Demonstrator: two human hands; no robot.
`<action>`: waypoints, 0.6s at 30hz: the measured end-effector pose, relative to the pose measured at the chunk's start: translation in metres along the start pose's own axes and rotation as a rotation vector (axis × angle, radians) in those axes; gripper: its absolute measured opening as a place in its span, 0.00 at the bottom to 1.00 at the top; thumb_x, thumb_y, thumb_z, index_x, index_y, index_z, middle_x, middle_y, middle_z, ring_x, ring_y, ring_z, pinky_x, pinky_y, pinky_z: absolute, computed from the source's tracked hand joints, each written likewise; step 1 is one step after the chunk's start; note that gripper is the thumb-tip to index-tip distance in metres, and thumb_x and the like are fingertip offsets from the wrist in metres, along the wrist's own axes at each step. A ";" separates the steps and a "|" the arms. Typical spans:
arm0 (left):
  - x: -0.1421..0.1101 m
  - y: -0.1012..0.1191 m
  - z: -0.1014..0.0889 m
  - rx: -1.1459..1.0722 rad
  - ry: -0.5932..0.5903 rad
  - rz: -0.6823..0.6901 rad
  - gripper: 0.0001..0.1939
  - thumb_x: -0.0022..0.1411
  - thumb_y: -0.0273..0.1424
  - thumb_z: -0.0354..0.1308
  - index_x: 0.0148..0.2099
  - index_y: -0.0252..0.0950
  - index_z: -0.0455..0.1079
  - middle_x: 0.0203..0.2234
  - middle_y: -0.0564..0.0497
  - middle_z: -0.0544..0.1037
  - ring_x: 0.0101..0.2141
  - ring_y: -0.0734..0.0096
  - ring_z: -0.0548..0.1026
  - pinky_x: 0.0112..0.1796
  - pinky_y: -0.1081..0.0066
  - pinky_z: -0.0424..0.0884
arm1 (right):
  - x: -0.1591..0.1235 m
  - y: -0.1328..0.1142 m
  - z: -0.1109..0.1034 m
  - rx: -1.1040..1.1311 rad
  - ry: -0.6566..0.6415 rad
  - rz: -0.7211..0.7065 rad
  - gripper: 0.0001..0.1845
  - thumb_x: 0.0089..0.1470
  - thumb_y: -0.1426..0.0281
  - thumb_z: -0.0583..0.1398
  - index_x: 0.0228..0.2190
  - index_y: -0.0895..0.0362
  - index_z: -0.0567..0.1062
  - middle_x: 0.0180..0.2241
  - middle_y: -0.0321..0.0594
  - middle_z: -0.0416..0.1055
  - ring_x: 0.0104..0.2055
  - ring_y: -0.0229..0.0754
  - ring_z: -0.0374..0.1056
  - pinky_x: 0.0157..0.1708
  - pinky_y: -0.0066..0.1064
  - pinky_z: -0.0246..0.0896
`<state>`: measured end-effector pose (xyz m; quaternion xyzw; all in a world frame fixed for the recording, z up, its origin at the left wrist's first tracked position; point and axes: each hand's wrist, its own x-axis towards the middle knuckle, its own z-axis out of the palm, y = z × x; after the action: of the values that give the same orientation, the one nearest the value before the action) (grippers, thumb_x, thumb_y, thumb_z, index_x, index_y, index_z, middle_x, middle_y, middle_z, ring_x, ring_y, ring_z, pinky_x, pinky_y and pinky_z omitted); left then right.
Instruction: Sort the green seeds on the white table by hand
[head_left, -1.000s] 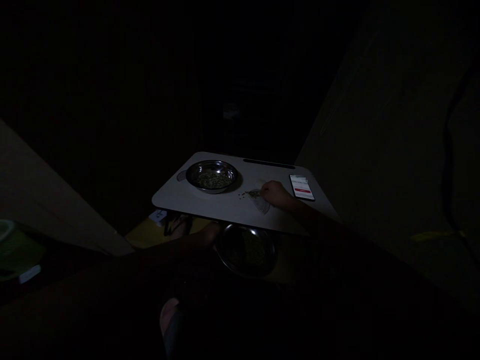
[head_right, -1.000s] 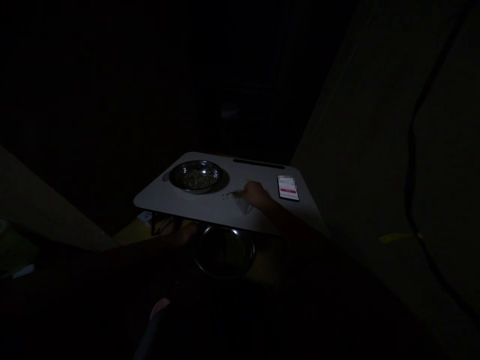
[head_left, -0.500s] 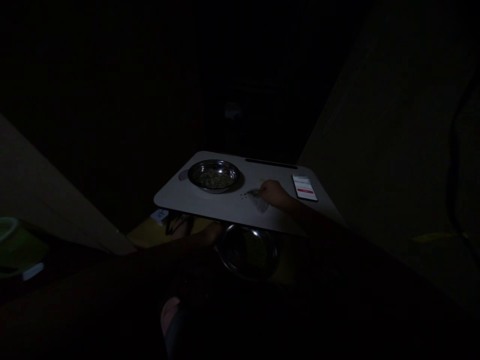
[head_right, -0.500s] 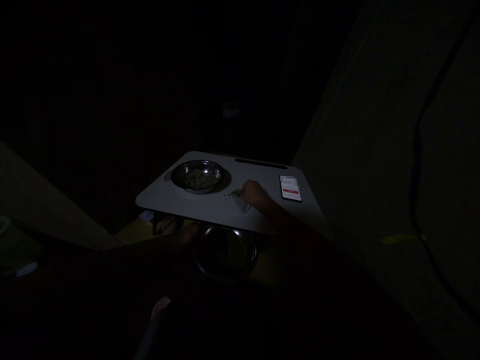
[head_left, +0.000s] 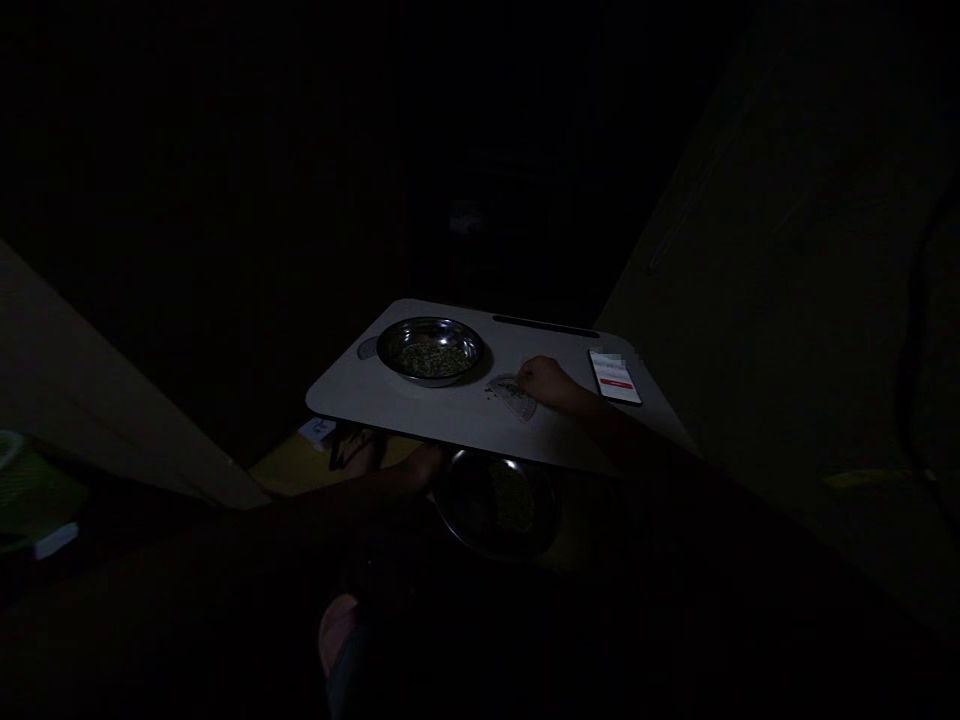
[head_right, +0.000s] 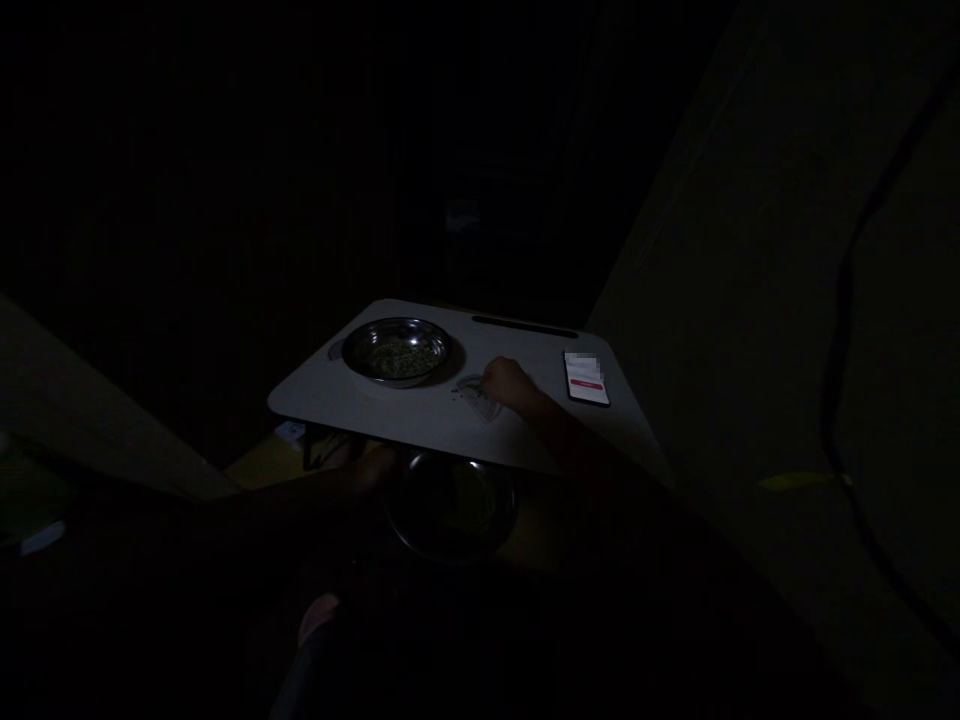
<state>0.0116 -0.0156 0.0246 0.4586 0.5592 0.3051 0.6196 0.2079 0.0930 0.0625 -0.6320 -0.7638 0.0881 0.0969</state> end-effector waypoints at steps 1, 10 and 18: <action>-0.001 0.001 0.000 -0.013 0.007 0.002 0.14 0.52 0.34 0.47 0.40 0.35 0.66 0.21 0.50 0.74 0.25 0.66 0.71 0.26 0.69 0.66 | 0.002 0.001 0.002 0.004 -0.006 -0.013 0.10 0.43 0.73 0.54 0.26 0.63 0.74 0.27 0.45 0.71 0.28 0.36 0.64 0.24 0.22 0.52; 0.016 -0.020 -0.013 -0.179 -0.004 0.049 0.16 0.50 0.35 0.49 0.42 0.37 0.64 0.27 0.50 0.75 0.29 0.66 0.72 0.27 0.70 0.66 | 0.017 -0.002 0.012 0.008 -0.033 -0.145 0.12 0.44 0.71 0.53 0.27 0.62 0.74 0.26 0.43 0.71 0.27 0.35 0.63 0.25 0.22 0.51; 0.012 -0.016 -0.021 -0.102 0.018 0.047 0.17 0.51 0.38 0.47 0.41 0.35 0.64 0.31 0.48 0.75 0.30 0.65 0.72 0.27 0.70 0.67 | 0.024 -0.015 0.014 0.012 -0.031 -0.173 0.12 0.44 0.72 0.52 0.29 0.62 0.74 0.28 0.43 0.71 0.28 0.34 0.63 0.25 0.22 0.51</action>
<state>-0.0084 -0.0061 0.0061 0.4368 0.5375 0.3519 0.6296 0.1856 0.1132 0.0538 -0.5614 -0.8166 0.0938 0.0960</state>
